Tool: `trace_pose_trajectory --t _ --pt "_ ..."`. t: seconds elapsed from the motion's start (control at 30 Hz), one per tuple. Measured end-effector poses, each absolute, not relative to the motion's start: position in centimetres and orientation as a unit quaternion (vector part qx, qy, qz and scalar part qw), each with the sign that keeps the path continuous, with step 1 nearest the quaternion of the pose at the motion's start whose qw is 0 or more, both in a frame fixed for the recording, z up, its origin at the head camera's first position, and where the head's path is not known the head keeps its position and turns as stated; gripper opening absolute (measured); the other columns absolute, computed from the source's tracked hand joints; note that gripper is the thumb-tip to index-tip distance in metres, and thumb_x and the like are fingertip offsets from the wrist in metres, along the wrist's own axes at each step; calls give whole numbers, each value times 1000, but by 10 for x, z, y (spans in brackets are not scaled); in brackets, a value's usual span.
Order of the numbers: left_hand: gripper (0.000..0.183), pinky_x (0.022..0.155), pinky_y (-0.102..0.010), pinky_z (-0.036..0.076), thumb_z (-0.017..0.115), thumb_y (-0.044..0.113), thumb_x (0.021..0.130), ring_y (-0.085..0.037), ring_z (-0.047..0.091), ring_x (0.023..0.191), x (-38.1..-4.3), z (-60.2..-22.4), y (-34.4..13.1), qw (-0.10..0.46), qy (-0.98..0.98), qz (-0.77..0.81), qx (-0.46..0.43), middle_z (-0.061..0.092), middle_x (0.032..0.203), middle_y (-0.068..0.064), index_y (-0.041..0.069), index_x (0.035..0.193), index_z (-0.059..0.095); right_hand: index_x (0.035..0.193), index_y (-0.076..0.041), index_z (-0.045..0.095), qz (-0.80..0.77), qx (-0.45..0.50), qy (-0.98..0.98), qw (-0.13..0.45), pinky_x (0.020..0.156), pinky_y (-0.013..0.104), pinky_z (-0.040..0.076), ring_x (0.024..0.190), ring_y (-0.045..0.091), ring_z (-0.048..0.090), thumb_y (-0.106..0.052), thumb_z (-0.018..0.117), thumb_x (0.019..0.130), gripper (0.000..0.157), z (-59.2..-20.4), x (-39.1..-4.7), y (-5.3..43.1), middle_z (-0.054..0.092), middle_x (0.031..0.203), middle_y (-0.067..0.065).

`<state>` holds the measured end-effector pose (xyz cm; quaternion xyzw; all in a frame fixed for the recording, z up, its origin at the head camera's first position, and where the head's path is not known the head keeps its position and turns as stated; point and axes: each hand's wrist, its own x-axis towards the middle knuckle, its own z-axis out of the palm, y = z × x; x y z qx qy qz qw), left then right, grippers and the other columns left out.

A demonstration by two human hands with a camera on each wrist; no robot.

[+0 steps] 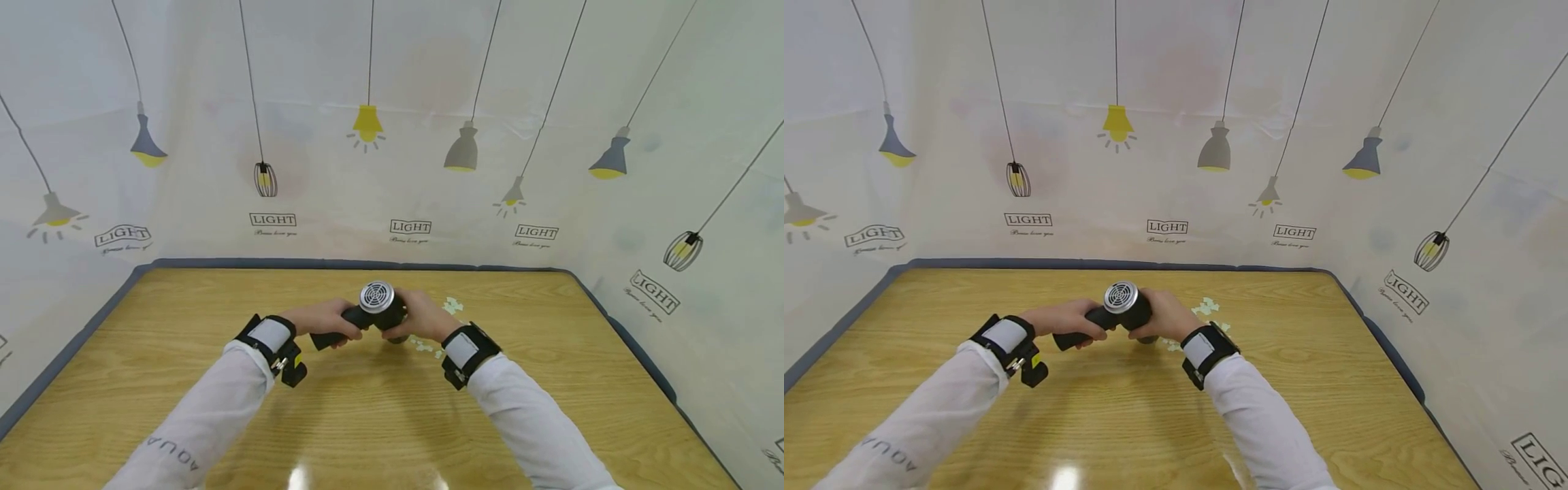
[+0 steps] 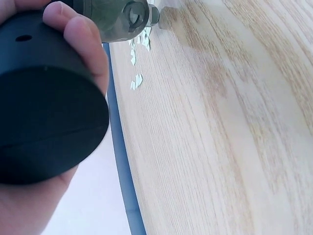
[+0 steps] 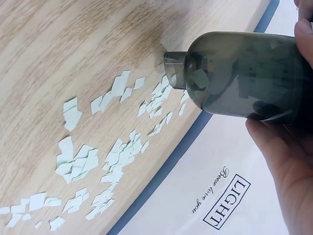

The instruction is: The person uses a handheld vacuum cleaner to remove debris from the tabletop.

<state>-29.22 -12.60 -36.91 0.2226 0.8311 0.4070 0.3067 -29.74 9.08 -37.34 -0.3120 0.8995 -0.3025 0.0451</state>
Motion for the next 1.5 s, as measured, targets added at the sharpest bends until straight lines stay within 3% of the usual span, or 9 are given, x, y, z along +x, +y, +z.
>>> trace_pose_trajectory --t 1.5 --pt "37 54 -21 47 59 12 86 -8 52 56 -290 -363 -108 328 817 414 232 54 66 1 -12 115 58 122 3 63 -278 -315 907 36 95 49 55 105 31 66 -16 86 66 64 -368 -293 111 72 117 22"
